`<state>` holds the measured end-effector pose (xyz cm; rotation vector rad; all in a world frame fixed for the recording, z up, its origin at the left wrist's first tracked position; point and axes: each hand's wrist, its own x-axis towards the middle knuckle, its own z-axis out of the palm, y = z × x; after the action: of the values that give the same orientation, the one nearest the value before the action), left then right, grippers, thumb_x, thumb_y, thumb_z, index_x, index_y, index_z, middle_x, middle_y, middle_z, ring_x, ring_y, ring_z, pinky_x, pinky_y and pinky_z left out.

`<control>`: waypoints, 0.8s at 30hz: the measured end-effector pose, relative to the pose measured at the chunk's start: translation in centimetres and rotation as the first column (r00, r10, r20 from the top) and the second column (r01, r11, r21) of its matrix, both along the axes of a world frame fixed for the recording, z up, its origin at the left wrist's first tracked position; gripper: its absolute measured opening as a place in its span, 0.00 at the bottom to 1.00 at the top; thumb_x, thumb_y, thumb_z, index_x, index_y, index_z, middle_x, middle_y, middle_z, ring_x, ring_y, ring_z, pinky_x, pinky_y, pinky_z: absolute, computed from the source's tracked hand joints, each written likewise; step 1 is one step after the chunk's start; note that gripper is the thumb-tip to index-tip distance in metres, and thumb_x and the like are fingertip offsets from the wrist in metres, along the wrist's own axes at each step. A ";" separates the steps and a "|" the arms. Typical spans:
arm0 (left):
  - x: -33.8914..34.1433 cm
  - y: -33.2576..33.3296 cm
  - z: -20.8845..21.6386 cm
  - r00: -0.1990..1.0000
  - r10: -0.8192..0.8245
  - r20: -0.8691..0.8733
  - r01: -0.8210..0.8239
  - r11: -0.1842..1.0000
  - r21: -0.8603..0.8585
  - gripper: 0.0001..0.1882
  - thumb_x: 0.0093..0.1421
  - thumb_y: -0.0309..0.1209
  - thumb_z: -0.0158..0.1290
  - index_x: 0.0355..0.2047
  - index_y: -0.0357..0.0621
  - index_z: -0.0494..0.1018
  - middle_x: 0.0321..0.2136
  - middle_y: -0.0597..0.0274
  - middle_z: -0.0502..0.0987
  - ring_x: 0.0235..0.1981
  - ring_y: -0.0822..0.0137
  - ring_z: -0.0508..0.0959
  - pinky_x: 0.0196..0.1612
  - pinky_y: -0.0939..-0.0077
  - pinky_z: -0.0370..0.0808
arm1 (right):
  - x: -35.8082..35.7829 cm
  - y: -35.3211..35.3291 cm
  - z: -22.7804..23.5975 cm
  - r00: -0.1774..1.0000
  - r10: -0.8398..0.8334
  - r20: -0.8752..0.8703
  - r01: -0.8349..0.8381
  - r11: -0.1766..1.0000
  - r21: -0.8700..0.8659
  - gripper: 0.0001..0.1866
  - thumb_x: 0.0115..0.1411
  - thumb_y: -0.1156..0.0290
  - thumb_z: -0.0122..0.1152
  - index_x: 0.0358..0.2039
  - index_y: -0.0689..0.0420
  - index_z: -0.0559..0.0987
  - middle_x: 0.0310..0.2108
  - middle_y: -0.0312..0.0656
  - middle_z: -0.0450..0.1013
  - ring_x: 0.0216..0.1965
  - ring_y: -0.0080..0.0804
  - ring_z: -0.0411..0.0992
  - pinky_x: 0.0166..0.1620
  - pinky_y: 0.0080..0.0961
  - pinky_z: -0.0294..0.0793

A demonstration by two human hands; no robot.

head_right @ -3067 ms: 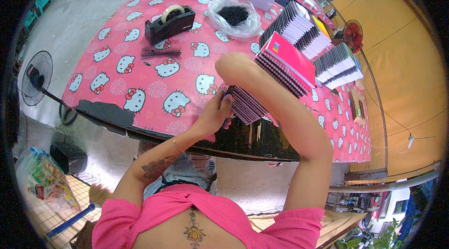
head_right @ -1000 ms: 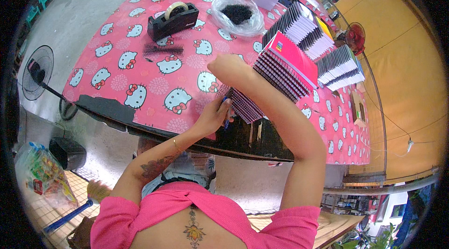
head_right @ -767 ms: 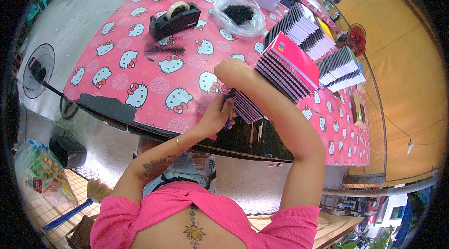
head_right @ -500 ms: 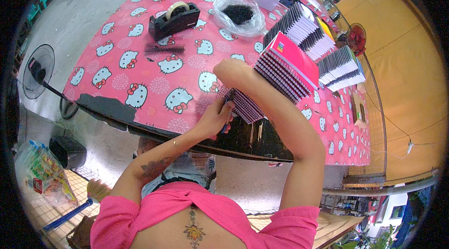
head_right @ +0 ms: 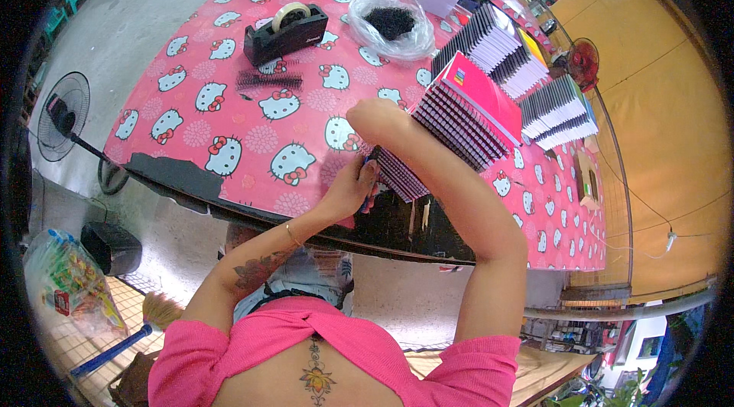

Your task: The person organizes small pink notebooks into stacks on a table and uses scissors to trim the wire coils on the binding. They handle each notebook individually to align and cut the wire before placing it into a completed pile.

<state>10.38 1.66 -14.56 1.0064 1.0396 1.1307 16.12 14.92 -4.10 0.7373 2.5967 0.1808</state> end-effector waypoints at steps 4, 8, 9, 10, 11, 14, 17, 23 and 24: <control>-0.5 -1.1 0.0 0.999 -0.037 -0.014 0.037 0.999 -0.034 0.16 0.69 0.38 0.41 0.38 0.34 0.67 0.21 0.57 0.74 0.19 0.66 0.78 0.21 0.69 0.75 | -0.5 -0.5 0.4 0.999 0.003 -0.044 -0.004 1.000 -0.023 0.09 0.52 0.76 0.59 0.34 0.62 0.81 0.32 0.53 0.79 0.37 0.48 0.80 0.37 0.42 0.80; -0.5 -0.7 -1.1 1.000 -0.003 -0.015 0.002 1.000 -0.013 0.17 0.69 0.38 0.41 0.37 0.34 0.68 0.23 0.55 0.76 0.21 0.64 0.80 0.21 0.69 0.75 | -0.1 -0.1 -0.9 0.997 0.066 -0.047 -0.067 0.998 -0.018 0.08 0.52 0.75 0.59 0.33 0.61 0.82 0.32 0.53 0.79 0.36 0.48 0.80 0.37 0.42 0.80; -0.5 -0.5 -1.2 1.000 0.006 -0.014 -0.006 1.000 -0.006 0.17 0.69 0.38 0.41 0.37 0.34 0.68 0.23 0.54 0.76 0.22 0.64 0.80 0.22 0.69 0.75 | 0.0 0.1 -1.5 0.998 0.055 -0.032 -0.055 0.998 -0.008 0.08 0.52 0.75 0.59 0.33 0.61 0.82 0.32 0.53 0.79 0.36 0.48 0.80 0.37 0.42 0.81; -0.5 -0.3 -1.1 1.000 0.010 -0.009 -0.011 1.000 -0.005 0.17 0.69 0.39 0.41 0.37 0.34 0.68 0.23 0.54 0.76 0.22 0.64 0.80 0.22 0.68 0.75 | 0.1 0.3 -1.9 0.999 0.045 -0.016 -0.045 0.999 0.001 0.07 0.52 0.75 0.59 0.32 0.61 0.82 0.32 0.53 0.79 0.36 0.48 0.80 0.36 0.42 0.81; -0.4 -0.1 -1.1 1.000 0.015 -0.003 -0.015 1.000 -0.003 0.17 0.69 0.39 0.41 0.37 0.34 0.68 0.23 0.54 0.76 0.22 0.64 0.80 0.22 0.68 0.75 | 0.2 0.5 -2.3 0.999 0.035 0.000 -0.035 0.999 0.010 0.07 0.52 0.75 0.59 0.32 0.60 0.82 0.32 0.53 0.79 0.35 0.48 0.80 0.36 0.42 0.81; -0.7 0.2 -1.8 0.999 -0.026 -0.041 0.026 1.000 -0.001 0.16 0.71 0.39 0.40 0.41 0.37 0.68 0.24 0.59 0.75 0.23 0.67 0.80 0.21 0.74 0.74 | 0.3 0.4 -2.4 0.998 0.046 -0.040 -0.045 0.999 0.032 0.07 0.53 0.75 0.59 0.31 0.61 0.83 0.31 0.53 0.79 0.34 0.48 0.80 0.35 0.41 0.81; -0.5 -0.2 -1.3 0.999 -0.040 -0.037 0.038 0.999 -0.036 0.16 0.72 0.40 0.40 0.42 0.38 0.68 0.24 0.63 0.75 0.24 0.70 0.79 0.21 0.77 0.73 | 0.3 0.1 -2.0 1.000 0.009 -0.030 -0.008 1.000 0.030 0.08 0.53 0.75 0.59 0.32 0.61 0.83 0.31 0.53 0.79 0.34 0.48 0.81 0.35 0.41 0.81; -0.6 -0.1 -1.5 0.998 -0.024 -0.056 0.024 1.000 0.002 0.16 0.71 0.41 0.40 0.42 0.39 0.68 0.25 0.63 0.75 0.23 0.70 0.79 0.21 0.76 0.74 | 0.4 0.1 -2.0 0.996 0.046 -0.081 -0.041 0.997 0.065 0.07 0.52 0.76 0.59 0.31 0.62 0.83 0.30 0.53 0.79 0.33 0.47 0.81 0.34 0.42 0.81; -0.6 -0.2 -1.3 0.998 -0.026 -0.055 0.026 1.000 -0.009 0.17 0.71 0.41 0.40 0.41 0.39 0.68 0.25 0.64 0.75 0.23 0.70 0.79 0.21 0.76 0.74 | 0.5 0.1 -2.1 0.997 0.038 -0.074 -0.033 0.997 0.068 0.07 0.52 0.76 0.59 0.31 0.62 0.83 0.30 0.53 0.79 0.33 0.47 0.81 0.34 0.42 0.81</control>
<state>9.81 1.47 -15.84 1.0467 1.0718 1.0814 16.62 15.03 -6.18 0.7343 2.6881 0.2565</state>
